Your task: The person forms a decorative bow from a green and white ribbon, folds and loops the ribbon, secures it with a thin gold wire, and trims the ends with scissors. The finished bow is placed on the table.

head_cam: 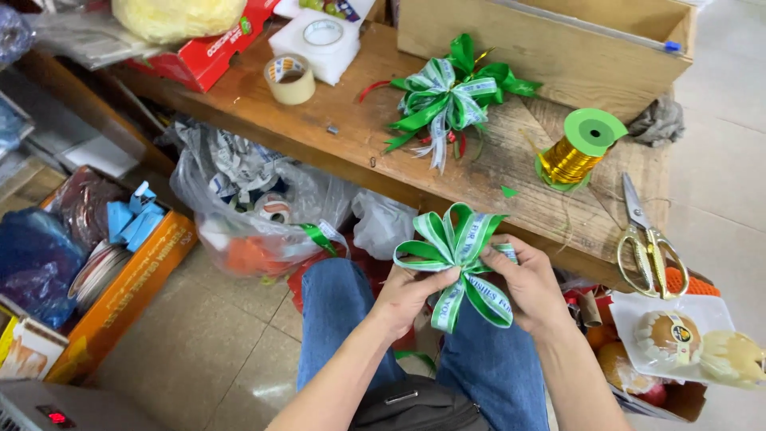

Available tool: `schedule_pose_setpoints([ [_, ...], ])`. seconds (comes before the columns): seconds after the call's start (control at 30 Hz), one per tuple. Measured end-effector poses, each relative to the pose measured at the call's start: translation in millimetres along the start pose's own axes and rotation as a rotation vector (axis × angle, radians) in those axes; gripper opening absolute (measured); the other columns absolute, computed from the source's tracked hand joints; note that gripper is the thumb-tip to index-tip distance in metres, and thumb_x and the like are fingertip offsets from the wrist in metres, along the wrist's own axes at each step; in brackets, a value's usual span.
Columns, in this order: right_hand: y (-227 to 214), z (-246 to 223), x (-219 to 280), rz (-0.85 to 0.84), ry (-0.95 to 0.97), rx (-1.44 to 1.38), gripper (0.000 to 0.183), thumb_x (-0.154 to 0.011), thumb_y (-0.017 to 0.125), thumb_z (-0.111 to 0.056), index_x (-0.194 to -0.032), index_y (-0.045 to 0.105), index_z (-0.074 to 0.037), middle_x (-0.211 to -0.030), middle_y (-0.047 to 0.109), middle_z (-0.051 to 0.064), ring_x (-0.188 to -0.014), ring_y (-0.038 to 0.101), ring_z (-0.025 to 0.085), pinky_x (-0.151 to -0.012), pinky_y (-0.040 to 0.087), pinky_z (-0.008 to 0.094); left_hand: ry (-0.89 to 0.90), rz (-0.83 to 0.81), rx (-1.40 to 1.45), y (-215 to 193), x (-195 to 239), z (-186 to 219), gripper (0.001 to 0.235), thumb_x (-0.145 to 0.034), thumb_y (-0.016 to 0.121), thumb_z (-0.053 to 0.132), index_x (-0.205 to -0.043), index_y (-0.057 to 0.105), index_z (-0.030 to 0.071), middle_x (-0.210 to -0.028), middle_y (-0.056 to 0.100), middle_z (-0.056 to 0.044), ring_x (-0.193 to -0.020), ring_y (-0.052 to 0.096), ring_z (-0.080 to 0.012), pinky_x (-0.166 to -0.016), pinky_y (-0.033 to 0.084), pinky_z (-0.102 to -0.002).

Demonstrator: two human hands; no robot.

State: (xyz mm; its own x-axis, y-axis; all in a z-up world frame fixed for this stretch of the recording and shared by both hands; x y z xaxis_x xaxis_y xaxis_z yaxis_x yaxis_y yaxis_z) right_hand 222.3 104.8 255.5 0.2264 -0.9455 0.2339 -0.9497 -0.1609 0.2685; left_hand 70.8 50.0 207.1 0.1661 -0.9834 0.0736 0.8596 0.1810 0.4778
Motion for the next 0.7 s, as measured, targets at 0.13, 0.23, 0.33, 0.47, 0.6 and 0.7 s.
schedule_pose_setpoints([
  [0.13,-2,-1,-2,-0.051,0.036,-0.047,0.027,-0.095,0.076,-0.014,-0.115,0.076,0.004,-0.083,0.068,0.016,-0.073,0.071,0.026,-0.071,0.063,0.044,-0.026,-0.041,0.008,4,3,19,0.036,-0.087,0.086,0.009,-0.123,0.079,0.006,-0.114,0.079,-0.005,-0.105,0.066,-0.0111,-0.102,0.056,-0.039],
  [0.23,-8,-6,-2,-0.095,0.014,-0.025,0.043,-0.092,0.076,-0.015,-0.129,0.068,0.006,-0.089,0.067,0.018,-0.076,0.072,0.025,-0.066,0.063,0.039,-0.023,-0.042,0.001,1,2,23,0.036,-0.088,0.086,0.009,-0.122,0.078,0.007,-0.113,0.077,-0.003,-0.107,0.063,-0.0117,-0.102,0.056,-0.040],
  [0.33,-11,-12,-5,-0.209,-0.019,0.002,0.063,-0.094,0.066,-0.032,-0.145,0.058,0.004,-0.110,0.071,0.022,-0.095,0.072,0.026,-0.075,0.061,0.040,-0.045,-0.026,0.039,-6,-3,15,0.039,-0.084,0.088,0.005,-0.122,0.078,0.004,-0.113,0.079,-0.007,-0.103,0.065,-0.0125,-0.100,0.056,-0.040],
  [0.47,-4,-32,-15,-0.214,0.023,0.256,0.069,-0.082,0.071,-0.033,-0.144,0.065,-0.004,-0.123,0.074,0.013,-0.112,0.069,0.025,-0.095,0.054,0.045,-0.134,-0.042,0.010,-14,-14,6,0.034,-0.081,0.088,0.007,-0.114,0.080,0.003,-0.107,0.079,-0.007,-0.102,0.071,-0.0196,-0.095,0.060,-0.039],
  [0.6,12,-47,-25,-0.266,0.031,0.463,0.041,-0.078,0.084,-0.004,-0.119,0.081,-0.008,-0.103,0.084,0.007,-0.094,0.075,0.019,-0.093,0.058,0.035,-0.080,-0.189,-0.272,-7,-16,13,0.018,-0.084,0.087,0.015,-0.099,0.080,0.009,-0.100,0.080,-0.002,-0.097,0.071,-0.0139,-0.088,0.060,-0.034],
  [0.7,15,-71,-35,-0.214,0.061,0.514,0.031,-0.082,0.081,0.006,-0.111,0.076,-0.003,-0.100,0.080,0.015,-0.088,0.076,0.025,-0.085,0.063,0.038,-0.268,-0.198,-0.122,-14,-11,18,0.057,-0.076,0.088,0.015,-0.130,0.073,0.010,-0.129,0.074,-0.006,-0.124,0.069,-0.0241,-0.099,0.061,-0.040],
])
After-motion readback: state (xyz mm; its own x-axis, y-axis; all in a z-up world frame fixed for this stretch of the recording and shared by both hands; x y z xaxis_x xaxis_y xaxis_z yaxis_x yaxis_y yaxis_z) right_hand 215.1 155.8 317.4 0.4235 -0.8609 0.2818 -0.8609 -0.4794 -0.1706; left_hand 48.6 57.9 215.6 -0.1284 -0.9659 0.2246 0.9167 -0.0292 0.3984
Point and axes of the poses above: each hand's wrist, its own x-axis away from the middle knuckle, its own y-axis out of the palm, z = x × y, the point moved 6 cm from there along -x, towards the middle knuckle
